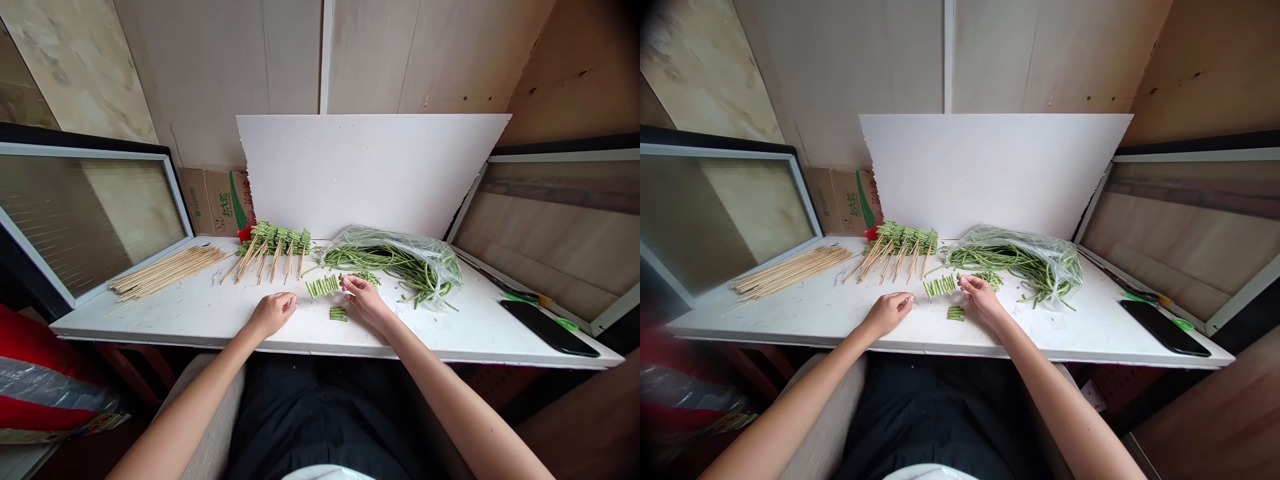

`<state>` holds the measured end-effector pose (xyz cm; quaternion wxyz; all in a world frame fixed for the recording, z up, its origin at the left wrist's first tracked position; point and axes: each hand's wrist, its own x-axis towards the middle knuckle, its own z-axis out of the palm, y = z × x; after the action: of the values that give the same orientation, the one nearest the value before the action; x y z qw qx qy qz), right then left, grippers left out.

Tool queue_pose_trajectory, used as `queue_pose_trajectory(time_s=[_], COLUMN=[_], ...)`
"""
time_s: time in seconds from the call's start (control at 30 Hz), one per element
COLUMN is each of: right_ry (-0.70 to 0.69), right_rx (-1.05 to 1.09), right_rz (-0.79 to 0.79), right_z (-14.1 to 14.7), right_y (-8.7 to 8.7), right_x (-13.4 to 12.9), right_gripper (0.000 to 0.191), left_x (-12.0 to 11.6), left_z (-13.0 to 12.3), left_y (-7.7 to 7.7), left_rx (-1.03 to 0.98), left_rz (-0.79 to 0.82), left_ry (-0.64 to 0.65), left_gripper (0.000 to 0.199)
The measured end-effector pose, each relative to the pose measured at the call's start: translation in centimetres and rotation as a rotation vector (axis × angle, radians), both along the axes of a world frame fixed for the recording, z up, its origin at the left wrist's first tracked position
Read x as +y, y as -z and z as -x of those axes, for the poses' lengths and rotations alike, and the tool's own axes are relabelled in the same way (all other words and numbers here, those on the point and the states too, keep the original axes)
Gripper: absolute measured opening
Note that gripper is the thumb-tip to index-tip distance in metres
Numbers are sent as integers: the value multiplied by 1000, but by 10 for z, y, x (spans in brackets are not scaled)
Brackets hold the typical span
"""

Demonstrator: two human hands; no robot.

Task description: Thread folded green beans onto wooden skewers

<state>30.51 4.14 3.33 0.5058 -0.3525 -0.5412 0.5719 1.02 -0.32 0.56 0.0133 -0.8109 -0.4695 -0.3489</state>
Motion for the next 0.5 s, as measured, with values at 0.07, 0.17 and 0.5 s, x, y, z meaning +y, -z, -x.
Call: queue_pose_trajectory(time_s=[0.07,0.17,0.5], right_ry=[1,6,24], right_rx=[0,8,-5], right_rz=[3,6,11], right_z=[0,1,1], right_y=[-1,-3,-5], right_x=[-1,-2,-4], right_gripper=[44,44,46], left_x=[0,0,-2], left_z=[0,1,0], left_y=[0,0,-3], left_rx=[1,5,4], left_rz=[1,0,1], left_ry=[1,1,-4], left_gripper=[28,28,25])
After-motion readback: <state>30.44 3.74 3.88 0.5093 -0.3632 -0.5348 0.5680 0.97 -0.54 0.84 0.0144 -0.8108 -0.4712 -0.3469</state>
